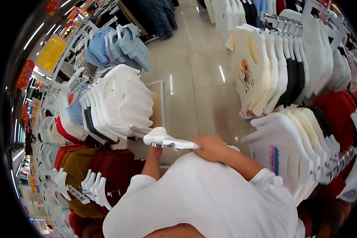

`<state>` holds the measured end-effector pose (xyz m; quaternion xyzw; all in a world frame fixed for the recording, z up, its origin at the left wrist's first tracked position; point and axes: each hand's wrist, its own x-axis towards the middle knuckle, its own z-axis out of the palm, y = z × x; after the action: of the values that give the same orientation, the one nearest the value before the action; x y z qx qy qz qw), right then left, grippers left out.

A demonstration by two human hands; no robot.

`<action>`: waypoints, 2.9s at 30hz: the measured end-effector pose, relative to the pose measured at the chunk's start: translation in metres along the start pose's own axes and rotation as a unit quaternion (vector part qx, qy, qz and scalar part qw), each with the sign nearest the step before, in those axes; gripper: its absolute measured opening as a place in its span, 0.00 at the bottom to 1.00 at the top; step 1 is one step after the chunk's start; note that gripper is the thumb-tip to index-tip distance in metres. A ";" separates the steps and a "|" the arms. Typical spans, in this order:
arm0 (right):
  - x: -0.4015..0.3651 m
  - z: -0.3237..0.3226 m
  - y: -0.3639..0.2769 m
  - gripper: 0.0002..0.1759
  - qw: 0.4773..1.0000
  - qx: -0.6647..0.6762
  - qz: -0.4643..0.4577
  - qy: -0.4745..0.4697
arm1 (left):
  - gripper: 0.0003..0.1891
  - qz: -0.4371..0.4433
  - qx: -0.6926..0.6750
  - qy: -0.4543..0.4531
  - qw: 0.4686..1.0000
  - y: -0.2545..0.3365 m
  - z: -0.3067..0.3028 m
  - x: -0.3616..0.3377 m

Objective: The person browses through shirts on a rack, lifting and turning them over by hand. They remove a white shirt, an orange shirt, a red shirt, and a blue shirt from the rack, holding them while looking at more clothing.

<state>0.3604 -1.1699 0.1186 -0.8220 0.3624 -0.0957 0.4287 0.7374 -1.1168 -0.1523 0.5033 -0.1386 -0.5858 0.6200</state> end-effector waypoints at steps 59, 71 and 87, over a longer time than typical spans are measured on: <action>0.496 -0.340 0.225 0.16 0.916 0.085 0.268 0.288 | 0.07 -0.215 0.659 -0.200 0.692 0.119 0.105 0.533; 0.553 -0.453 0.243 0.13 0.922 0.084 0.245 0.287 | 0.11 -0.091 0.323 -0.130 0.933 0.229 0.443 0.676; 0.573 -0.487 0.256 0.12 0.814 0.063 0.395 0.422 | 0.25 0.437 0.428 -0.594 0.523 0.315 0.717 0.735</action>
<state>0.4127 -1.9622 0.1311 -0.4581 0.7945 -0.2783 0.2855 0.5788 -2.1449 0.1151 0.1201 -0.9112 -0.2748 0.2826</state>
